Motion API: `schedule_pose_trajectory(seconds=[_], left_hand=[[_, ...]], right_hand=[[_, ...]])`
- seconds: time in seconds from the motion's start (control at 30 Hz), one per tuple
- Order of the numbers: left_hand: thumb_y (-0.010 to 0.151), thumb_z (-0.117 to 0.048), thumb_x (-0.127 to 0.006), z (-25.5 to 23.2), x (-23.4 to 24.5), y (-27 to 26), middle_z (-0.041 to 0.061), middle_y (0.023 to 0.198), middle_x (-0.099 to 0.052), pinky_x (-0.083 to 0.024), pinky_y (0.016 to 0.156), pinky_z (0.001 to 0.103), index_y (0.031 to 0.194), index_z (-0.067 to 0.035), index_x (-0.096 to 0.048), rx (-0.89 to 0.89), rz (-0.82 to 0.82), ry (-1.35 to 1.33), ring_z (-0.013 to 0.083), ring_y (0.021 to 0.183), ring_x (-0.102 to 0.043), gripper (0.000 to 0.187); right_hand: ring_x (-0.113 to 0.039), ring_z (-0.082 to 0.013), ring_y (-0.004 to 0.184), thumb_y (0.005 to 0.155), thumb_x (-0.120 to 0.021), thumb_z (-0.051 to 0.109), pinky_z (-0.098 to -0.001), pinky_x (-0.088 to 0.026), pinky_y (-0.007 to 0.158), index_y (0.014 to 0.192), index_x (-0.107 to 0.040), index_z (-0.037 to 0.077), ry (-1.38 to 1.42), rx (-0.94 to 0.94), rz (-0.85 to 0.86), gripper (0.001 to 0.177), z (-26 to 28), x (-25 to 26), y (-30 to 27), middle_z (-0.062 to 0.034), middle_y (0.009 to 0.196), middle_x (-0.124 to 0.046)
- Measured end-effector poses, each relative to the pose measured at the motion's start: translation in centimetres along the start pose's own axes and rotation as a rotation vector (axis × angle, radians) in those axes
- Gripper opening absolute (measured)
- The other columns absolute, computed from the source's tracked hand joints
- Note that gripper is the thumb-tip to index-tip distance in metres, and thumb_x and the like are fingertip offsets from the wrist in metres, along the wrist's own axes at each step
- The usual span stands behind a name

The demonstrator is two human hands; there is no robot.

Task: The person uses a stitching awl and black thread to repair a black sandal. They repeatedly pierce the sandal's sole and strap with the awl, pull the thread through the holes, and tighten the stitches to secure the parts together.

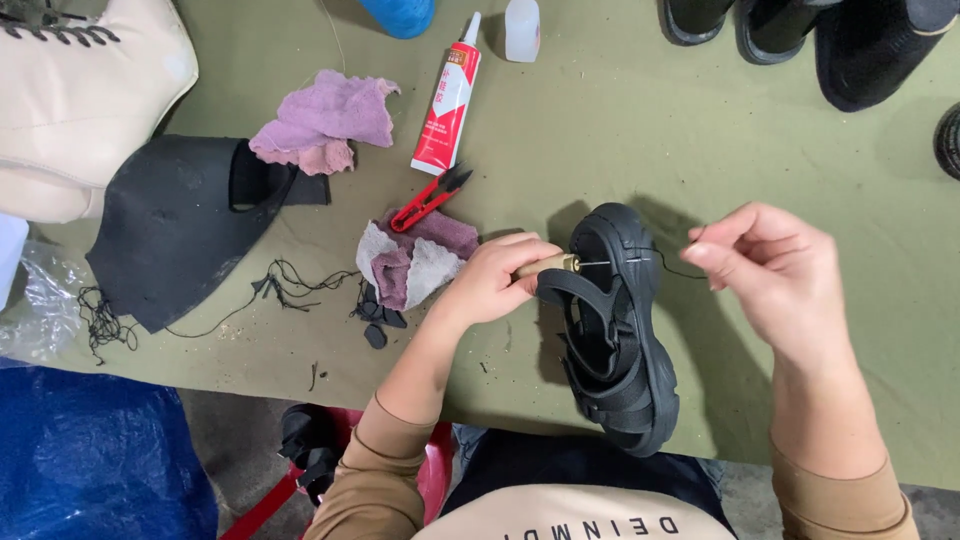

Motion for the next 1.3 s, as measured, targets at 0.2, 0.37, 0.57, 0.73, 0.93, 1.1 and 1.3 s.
schedule_pose_trajectory(seconds=[0.2,0.37,0.57,0.73,0.93,1.1,1.3], left_hand=[[0.083,-0.021,-0.042,-0.2,0.1,0.0,0.005,0.069,-0.046,-0.034,0.055,0.028,0.092,-0.004,-0.051,-0.028,-0.013,-0.007,0.0185,0.061,-0.044,0.02],[0.085,-0.026,-0.04,-0.1,0.1,-0.1,0.004,0.069,-0.045,-0.035,0.056,0.028,0.092,-0.005,-0.051,-0.03,-0.016,-0.013,0.0179,0.061,-0.043,0.025],[0.085,-0.031,-0.038,-0.1,0.1,-0.1,0.005,0.07,-0.047,-0.036,0.055,0.029,0.093,-0.005,-0.051,-0.046,-0.022,-0.011,0.0184,0.062,-0.045,0.031],[0.085,-0.037,-0.036,-0.2,0.1,-0.1,0.004,0.069,-0.046,-0.035,0.055,0.029,0.093,-0.004,-0.051,-0.046,-0.026,-0.014,0.018,0.062,-0.044,0.037],[0.085,-0.037,-0.035,-0.4,0.1,0.0,0.004,0.068,-0.045,-0.035,0.054,0.028,0.092,-0.005,-0.051,-0.042,-0.027,-0.005,0.0175,0.061,-0.043,0.036],[0.077,-0.01,-0.048,-0.3,0.0,0.2,0.003,0.07,-0.05,-0.035,0.056,0.028,0.093,-0.007,-0.052,0.025,-0.051,0.076,0.0191,0.062,-0.046,0.017],[0.079,-0.018,-0.054,0.0,-0.1,0.3,0.011,0.069,-0.055,-0.045,0.062,0.035,0.092,-0.009,-0.056,0.056,-0.118,-0.085,0.0294,0.066,-0.056,0.016]], right_hand=[[-0.041,-0.0046,0.048,0.073,-0.06,0.003,-0.015,-0.034,0.045,0.069,-0.042,0.008,-0.077,-0.008,0.143,0.02,1.3,-2.0,-0.2,-0.0009,0.054,-0.047],[-0.04,-0.0054,0.048,0.074,-0.06,0.004,-0.016,-0.033,0.044,0.067,-0.042,0.008,-0.099,-0.066,0.176,0.02,1.1,-2.3,-0.3,-0.0012,0.054,-0.049],[-0.041,-0.0056,0.048,0.073,-0.06,0.003,-0.0163,-0.032,0.044,0.066,-0.044,0.008,-0.069,-0.089,0.192,0.019,1.0,-3.0,-0.2,-0.0021,0.056,-0.052],[-0.045,-0.0059,0.052,0.073,-0.06,0.003,-0.0164,-0.033,0.047,0.066,-0.046,0.008,-0.1,-0.142,0.195,0.017,0.5,-2.9,-0.5,-0.0034,0.059,-0.056],[-0.044,-0.006,0.053,0.074,-0.059,0.004,-0.0175,-0.035,0.048,0.072,-0.044,0.01,-0.002,-0.124,0.191,0.016,-0.7,-2.6,-1.2,0.0001,0.059,-0.051],[-0.049,-0.0071,0.065,0.08,-0.056,0.006,-0.0163,-0.04,0.063,0.085,-0.057,0.004,-0.015,0.008,-0.075,0.006,-2.3,-1.9,-2.1,-0.0026,0.068,-0.053],[-0.042,-0.0116,0.05,0.07,-0.066,0.006,-0.0233,-0.037,0.051,0.09,-0.064,0.007,-0.348,0.223,-0.15,0.02,-1.3,-1.8,-3.1,-0.0066,0.064,-0.053]])
Point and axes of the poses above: each hand's wrist, its own y-axis towards the middle knuckle, its own x-axis out of the back of the hand, z = x × y, the point moved 6 cm from there along y, towards the middle knuckle
